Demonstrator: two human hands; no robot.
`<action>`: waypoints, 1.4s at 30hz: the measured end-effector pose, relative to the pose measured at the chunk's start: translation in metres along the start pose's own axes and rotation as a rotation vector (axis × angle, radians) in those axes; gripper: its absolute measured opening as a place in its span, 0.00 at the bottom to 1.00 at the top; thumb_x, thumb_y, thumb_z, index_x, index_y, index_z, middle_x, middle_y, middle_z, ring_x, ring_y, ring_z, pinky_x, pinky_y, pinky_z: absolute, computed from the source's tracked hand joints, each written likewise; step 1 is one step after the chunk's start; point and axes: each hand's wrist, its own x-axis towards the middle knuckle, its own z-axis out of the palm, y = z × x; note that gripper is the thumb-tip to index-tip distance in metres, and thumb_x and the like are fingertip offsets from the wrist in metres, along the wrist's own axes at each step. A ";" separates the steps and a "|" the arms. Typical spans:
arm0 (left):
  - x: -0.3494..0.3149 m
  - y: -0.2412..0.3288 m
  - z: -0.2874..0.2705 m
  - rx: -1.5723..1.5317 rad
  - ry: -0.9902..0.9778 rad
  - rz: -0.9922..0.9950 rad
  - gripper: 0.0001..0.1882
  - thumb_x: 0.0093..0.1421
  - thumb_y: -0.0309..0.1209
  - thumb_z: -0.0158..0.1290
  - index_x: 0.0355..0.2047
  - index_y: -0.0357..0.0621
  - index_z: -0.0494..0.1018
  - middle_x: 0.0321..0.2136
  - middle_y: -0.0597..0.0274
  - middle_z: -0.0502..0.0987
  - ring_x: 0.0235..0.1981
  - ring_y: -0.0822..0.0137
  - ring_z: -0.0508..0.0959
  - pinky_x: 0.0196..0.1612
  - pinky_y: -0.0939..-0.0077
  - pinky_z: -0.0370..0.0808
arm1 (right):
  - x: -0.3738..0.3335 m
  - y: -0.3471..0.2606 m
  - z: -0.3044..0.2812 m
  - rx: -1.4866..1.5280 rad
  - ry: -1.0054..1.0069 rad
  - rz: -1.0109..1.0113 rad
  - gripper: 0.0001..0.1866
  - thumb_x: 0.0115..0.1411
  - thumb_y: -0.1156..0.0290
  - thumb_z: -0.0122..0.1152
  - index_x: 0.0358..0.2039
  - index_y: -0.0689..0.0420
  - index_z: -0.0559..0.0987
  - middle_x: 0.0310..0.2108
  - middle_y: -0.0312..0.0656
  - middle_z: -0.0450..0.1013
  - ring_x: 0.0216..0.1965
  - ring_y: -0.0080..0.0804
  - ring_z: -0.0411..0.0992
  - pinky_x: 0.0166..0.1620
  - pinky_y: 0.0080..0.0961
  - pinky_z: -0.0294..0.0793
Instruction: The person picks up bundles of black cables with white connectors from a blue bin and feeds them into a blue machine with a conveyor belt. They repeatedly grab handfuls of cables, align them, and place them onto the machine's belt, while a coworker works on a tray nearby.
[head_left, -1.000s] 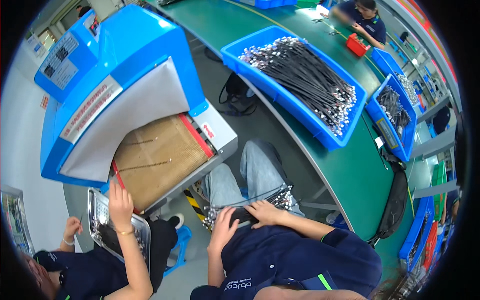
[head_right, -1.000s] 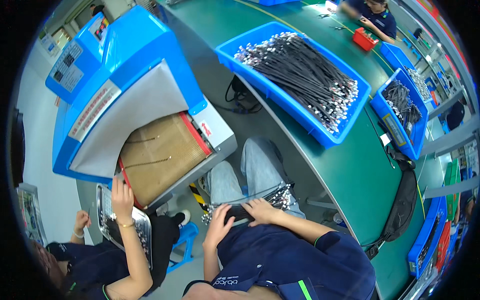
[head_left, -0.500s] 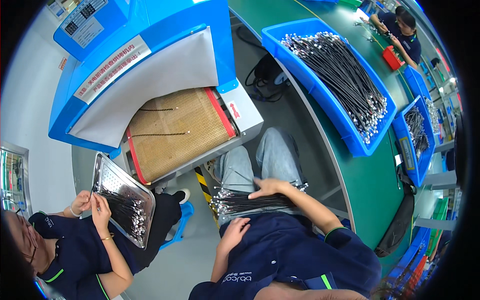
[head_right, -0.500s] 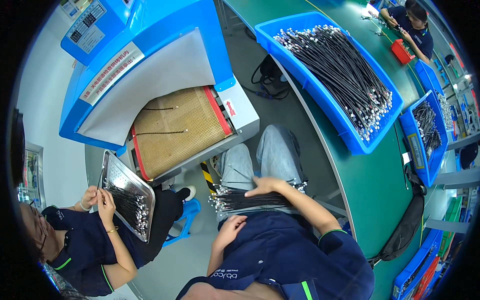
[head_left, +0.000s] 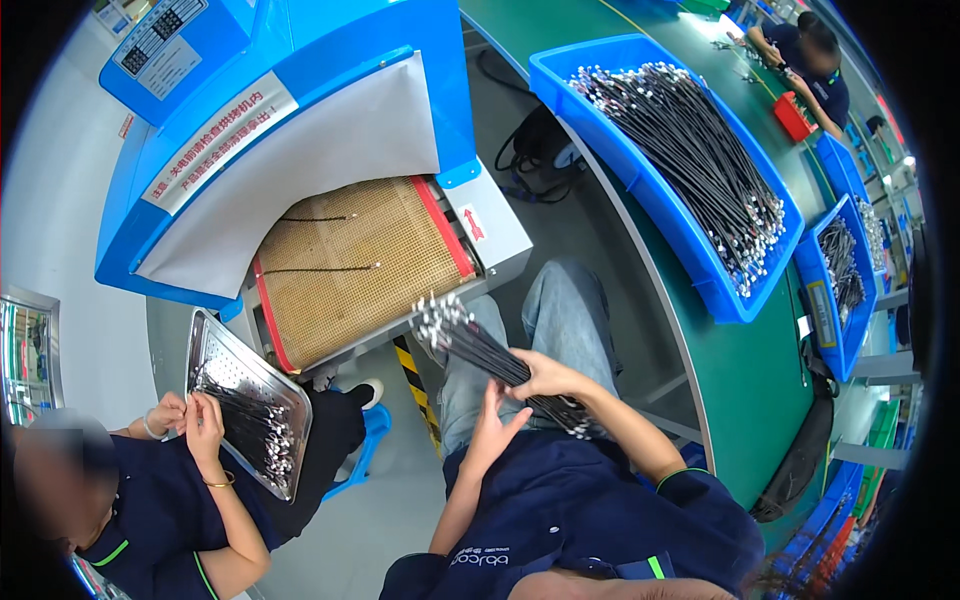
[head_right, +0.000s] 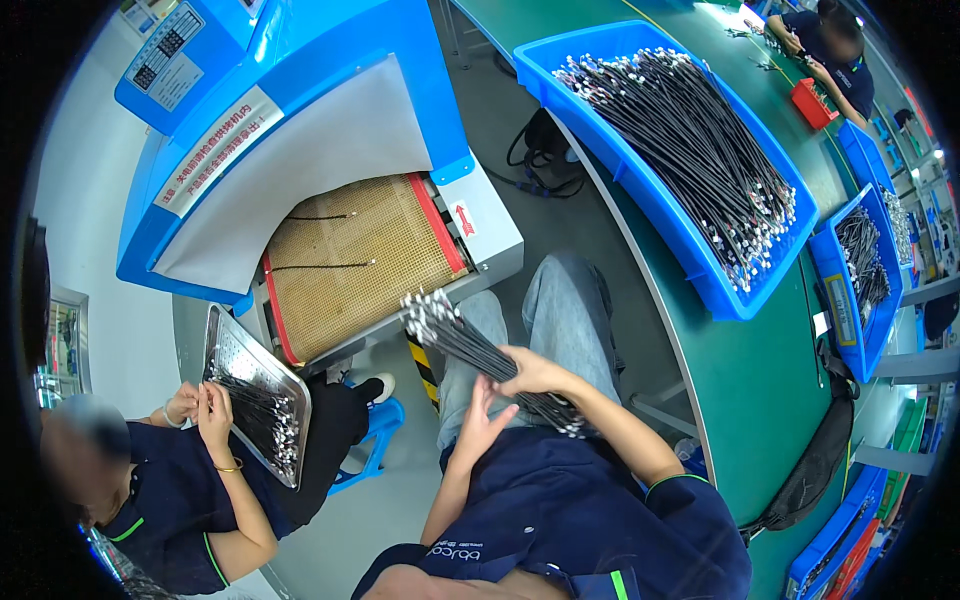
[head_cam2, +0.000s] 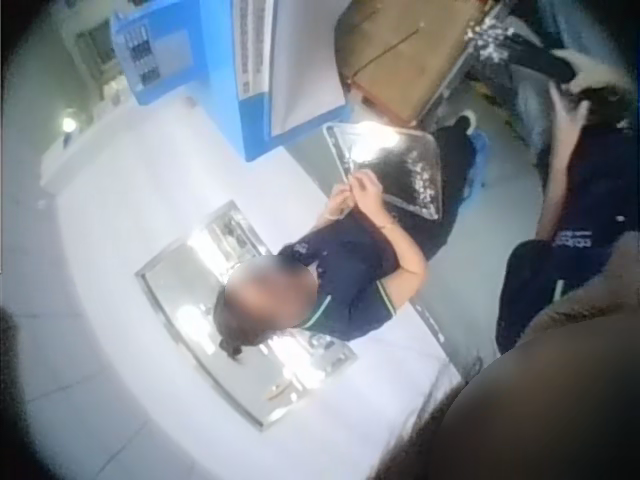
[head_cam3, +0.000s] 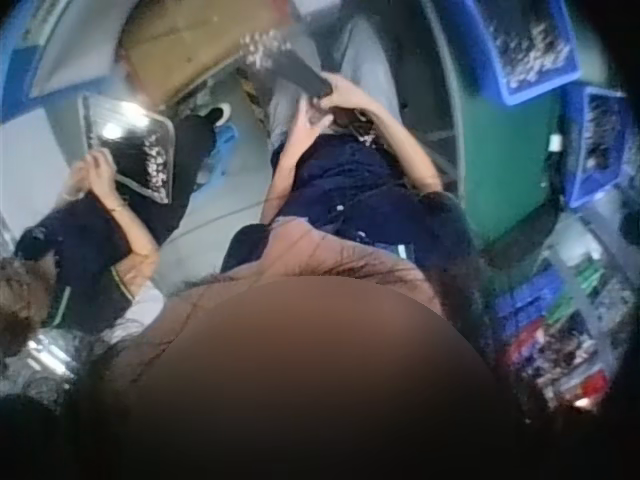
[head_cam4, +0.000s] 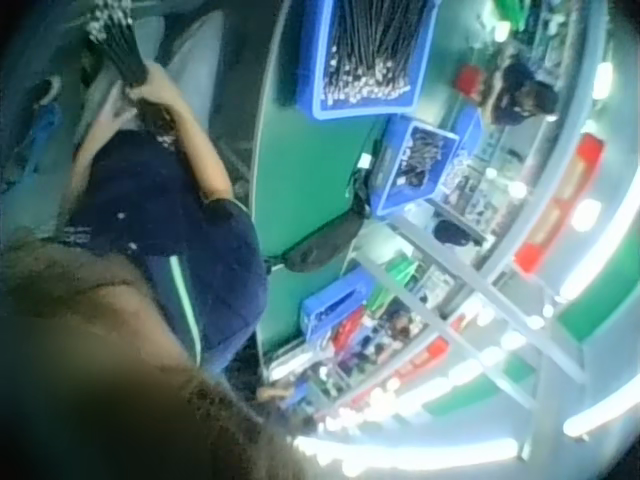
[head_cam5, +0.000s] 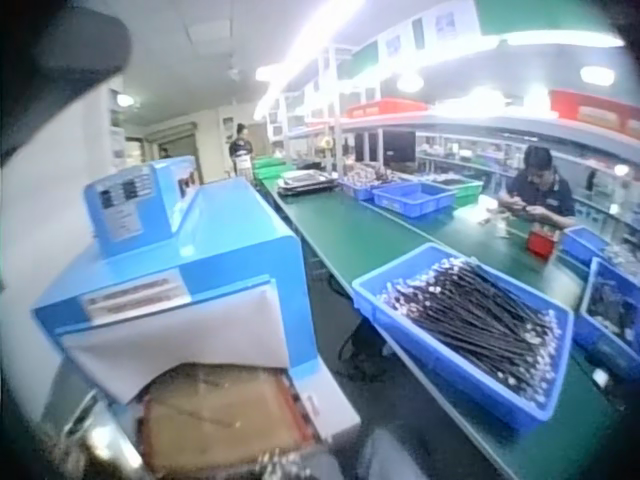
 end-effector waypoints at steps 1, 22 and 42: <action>0.010 -0.001 0.002 -0.204 -0.016 -0.007 0.38 0.45 0.29 0.56 0.52 0.34 0.47 0.47 0.49 0.59 0.48 0.62 0.61 0.50 0.71 0.58 | 0.007 -0.013 0.005 0.002 0.042 -0.052 0.21 0.38 0.78 0.59 0.36 0.62 0.67 0.26 0.34 0.67 0.29 0.17 0.64 0.34 0.16 0.65; 0.055 0.028 -0.039 -0.245 -0.338 -0.074 0.11 0.43 0.22 0.55 0.28 0.39 0.66 0.21 0.68 0.69 0.24 0.78 0.69 0.28 0.84 0.67 | 0.064 -0.174 -0.032 -0.311 0.055 -0.532 0.34 0.50 0.49 0.47 0.50 0.60 0.59 0.46 0.45 0.61 0.49 0.33 0.58 0.50 0.30 0.57; 0.050 0.028 -0.032 -0.351 -0.365 -0.164 0.11 0.45 0.29 0.54 0.26 0.40 0.64 0.20 0.65 0.67 0.23 0.73 0.68 0.29 0.80 0.66 | 0.084 -0.163 -0.021 -0.517 -0.452 -0.151 0.26 0.56 0.54 0.39 0.48 0.60 0.63 0.47 0.48 0.61 0.51 0.37 0.58 0.53 0.29 0.53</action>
